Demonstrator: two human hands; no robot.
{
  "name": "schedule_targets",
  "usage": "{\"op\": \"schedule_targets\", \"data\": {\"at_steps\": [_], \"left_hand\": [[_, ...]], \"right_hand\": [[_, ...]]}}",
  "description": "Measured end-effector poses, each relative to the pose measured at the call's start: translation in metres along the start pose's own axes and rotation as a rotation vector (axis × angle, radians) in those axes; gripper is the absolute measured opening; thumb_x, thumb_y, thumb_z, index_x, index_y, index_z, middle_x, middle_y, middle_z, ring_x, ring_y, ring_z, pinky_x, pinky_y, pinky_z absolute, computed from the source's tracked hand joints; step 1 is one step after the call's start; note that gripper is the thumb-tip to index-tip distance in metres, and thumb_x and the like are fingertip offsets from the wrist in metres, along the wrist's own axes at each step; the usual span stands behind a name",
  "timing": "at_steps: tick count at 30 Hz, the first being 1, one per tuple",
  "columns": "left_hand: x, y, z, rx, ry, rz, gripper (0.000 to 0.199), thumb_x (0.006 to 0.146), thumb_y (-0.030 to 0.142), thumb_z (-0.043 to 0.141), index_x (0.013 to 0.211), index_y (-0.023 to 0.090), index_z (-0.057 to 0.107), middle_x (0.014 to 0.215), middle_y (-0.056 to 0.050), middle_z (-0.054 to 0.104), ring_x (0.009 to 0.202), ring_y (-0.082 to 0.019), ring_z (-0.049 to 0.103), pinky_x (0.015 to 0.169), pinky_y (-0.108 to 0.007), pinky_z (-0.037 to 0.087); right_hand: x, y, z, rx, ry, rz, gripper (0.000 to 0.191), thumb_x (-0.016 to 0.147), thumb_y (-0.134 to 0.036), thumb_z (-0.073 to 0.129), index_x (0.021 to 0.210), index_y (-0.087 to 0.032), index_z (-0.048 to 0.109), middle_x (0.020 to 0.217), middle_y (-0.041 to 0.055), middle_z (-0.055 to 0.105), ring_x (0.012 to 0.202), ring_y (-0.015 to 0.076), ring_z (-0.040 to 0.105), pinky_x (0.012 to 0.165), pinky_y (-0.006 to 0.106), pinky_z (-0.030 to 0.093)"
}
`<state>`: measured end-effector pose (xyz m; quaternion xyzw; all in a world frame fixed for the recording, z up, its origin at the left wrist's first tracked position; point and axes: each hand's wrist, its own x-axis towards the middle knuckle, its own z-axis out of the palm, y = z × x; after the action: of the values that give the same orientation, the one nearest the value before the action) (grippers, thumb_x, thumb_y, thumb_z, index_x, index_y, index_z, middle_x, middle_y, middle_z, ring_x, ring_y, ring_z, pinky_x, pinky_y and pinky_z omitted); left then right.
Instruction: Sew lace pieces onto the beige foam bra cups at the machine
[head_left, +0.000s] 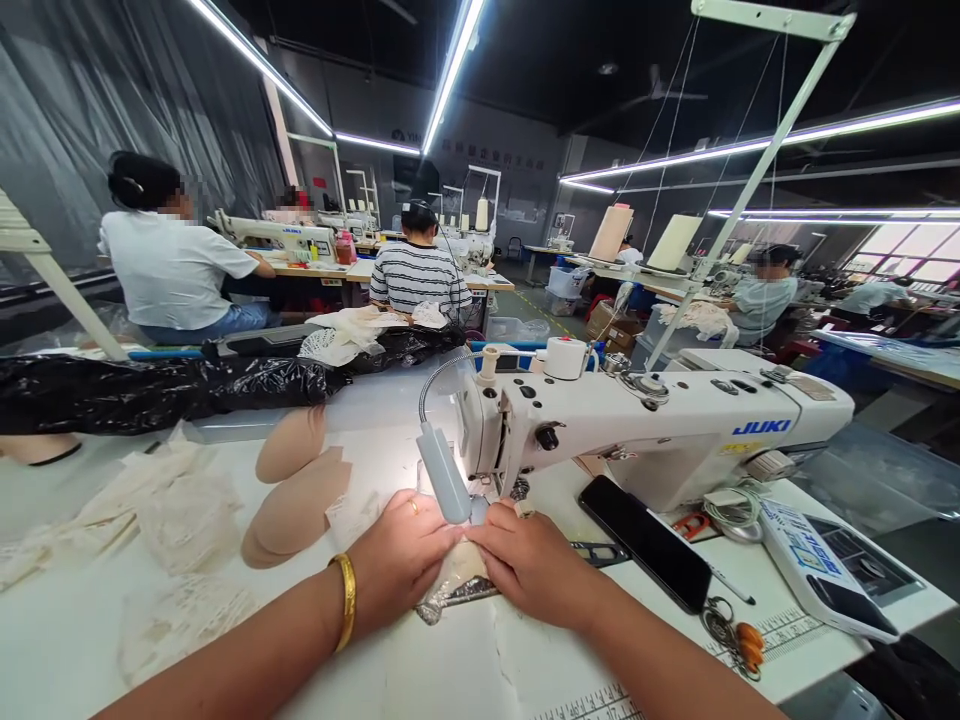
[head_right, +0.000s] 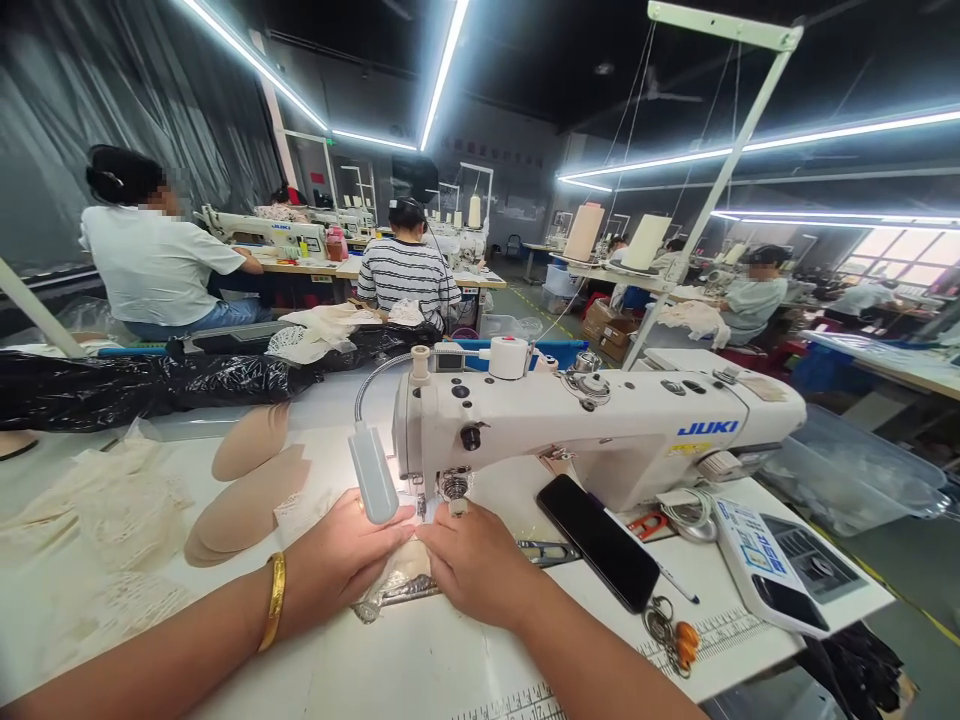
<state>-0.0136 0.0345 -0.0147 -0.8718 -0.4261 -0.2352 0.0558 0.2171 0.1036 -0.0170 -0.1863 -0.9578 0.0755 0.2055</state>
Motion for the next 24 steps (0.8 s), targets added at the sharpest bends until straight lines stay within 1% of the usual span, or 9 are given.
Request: {"op": "schedule_targets", "data": {"at_steps": [2, 5, 8, 13, 16, 21, 24], "left_hand": [[0.002, -0.002, 0.000, -0.004, 0.004, 0.003, 0.033, 0.099, 0.014, 0.038, 0.112, 0.022, 0.067, 0.096, -0.008, 0.071, 0.089, -0.025, 0.064, 0.085, -0.043, 0.048], [0.004, -0.004, 0.001, 0.005, 0.013, 0.010, 0.032, 0.096, 0.013, 0.041, 0.108, 0.023, 0.069, 0.092, -0.007, 0.071, 0.091, -0.024, 0.066, 0.090, -0.042, 0.049], [0.004, -0.004, 0.001, 0.014, 0.021, 0.012, 0.032, 0.094, 0.012, 0.043, 0.105, 0.023, 0.071, 0.088, -0.007, 0.072, 0.091, -0.024, 0.067, 0.092, -0.043, 0.049], [0.005, 0.000, -0.006, 0.021, 0.029, 0.019, 0.033, 0.099, 0.011, 0.041, 0.114, 0.022, 0.069, 0.098, -0.007, 0.076, 0.094, -0.024, 0.070, 0.094, -0.046, 0.047], [0.006, 0.001, -0.008, 0.041, 0.019, 0.019, 0.031, 0.097, 0.010, 0.044, 0.112, 0.022, 0.068, 0.099, -0.007, 0.076, 0.093, -0.024, 0.071, 0.093, -0.046, 0.048], [0.008, -0.007, 0.002, 0.113, 0.016, -0.017, 0.026, 0.091, 0.010, 0.050, 0.104, 0.022, 0.069, 0.092, -0.007, 0.074, 0.089, -0.024, 0.069, 0.093, -0.045, 0.049], [0.008, -0.010, 0.009, 0.152, 0.020, -0.053, 0.020, 0.091, 0.013, 0.053, 0.099, 0.021, 0.070, 0.091, -0.008, 0.073, 0.091, -0.026, 0.066, 0.094, -0.047, 0.048]], "right_hand": [[0.001, 0.000, 0.002, -0.005, 0.033, -0.005, 0.023, 0.094, -0.009, 0.051, 0.107, -0.023, 0.064, 0.089, 0.0034, 0.061, 0.081, 0.0203, 0.056, 0.063, 0.030, 0.038], [0.001, 0.001, 0.003, -0.018, 0.075, -0.002, 0.027, 0.092, -0.007, 0.052, 0.110, -0.024, 0.063, 0.088, 0.0025, 0.061, 0.076, 0.0194, 0.054, 0.060, 0.030, 0.036], [0.001, 0.001, 0.005, -0.022, 0.086, -0.001, 0.028, 0.090, -0.007, 0.053, 0.111, -0.024, 0.062, 0.088, 0.0024, 0.062, 0.073, 0.0189, 0.053, 0.059, 0.029, 0.034], [0.001, 0.001, 0.005, -0.029, 0.088, -0.001, 0.028, 0.091, -0.007, 0.049, 0.110, -0.023, 0.063, 0.086, 0.0033, 0.060, 0.073, 0.0199, 0.052, 0.056, 0.029, 0.032], [0.001, 0.001, 0.005, -0.040, 0.071, 0.003, 0.026, 0.093, -0.008, 0.049, 0.109, -0.023, 0.063, 0.086, 0.0039, 0.059, 0.076, 0.0209, 0.053, 0.056, 0.029, 0.032], [0.000, 0.000, 0.006, -0.056, 0.058, 0.008, 0.021, 0.097, -0.012, 0.049, 0.109, -0.022, 0.062, 0.087, 0.0046, 0.059, 0.077, 0.0218, 0.054, 0.059, 0.030, 0.036], [-0.001, -0.001, 0.005, -0.045, 0.071, 0.004, 0.021, 0.097, -0.012, 0.049, 0.109, -0.022, 0.062, 0.088, 0.0047, 0.060, 0.077, 0.0217, 0.055, 0.061, 0.031, 0.038]]}}
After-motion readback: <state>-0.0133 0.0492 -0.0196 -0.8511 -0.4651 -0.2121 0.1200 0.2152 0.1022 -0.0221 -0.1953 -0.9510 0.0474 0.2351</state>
